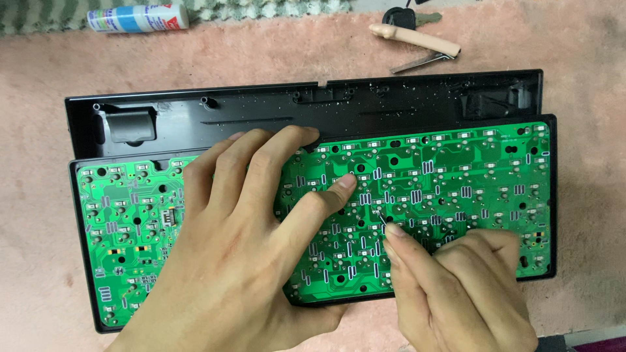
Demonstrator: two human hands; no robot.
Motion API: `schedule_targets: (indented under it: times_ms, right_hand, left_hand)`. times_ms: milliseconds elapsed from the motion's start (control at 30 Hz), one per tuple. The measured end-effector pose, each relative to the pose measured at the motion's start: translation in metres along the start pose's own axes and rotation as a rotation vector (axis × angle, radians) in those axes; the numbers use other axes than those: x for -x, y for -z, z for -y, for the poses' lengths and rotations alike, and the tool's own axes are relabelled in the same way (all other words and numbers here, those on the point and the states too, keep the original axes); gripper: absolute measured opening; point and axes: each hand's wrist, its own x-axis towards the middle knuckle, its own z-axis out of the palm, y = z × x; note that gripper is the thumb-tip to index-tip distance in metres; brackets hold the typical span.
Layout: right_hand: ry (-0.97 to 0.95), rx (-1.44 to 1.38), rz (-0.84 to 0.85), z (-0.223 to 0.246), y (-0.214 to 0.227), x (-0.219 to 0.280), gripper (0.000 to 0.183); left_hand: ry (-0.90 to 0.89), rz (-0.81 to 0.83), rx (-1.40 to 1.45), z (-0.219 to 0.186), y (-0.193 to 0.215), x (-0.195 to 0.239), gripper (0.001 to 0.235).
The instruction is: The person uses a small metal tool to scrape and clean specific contact points on the underside of a green keyboard circuit board. The board is held steady with the left hand while the right hand performs the scraping action across multiple areas.
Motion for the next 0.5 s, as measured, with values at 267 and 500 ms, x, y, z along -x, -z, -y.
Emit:
schedule_targets:
  times_ms: [267, 500]
  right_hand:
    - [-0.011, -0.001, 0.010, 0.0010, 0.0011, 0.0001, 0.005]
    - [-0.037, -0.011, 0.026, 0.0026, 0.0030, 0.0004, 0.006]
  left_hand:
    - [0.001, -0.005, 0.012, 0.0003, -0.0008, 0.0005, 0.084]
    - [-0.003, -0.010, 0.008, 0.0016, -0.0024, 0.0018, 0.084]
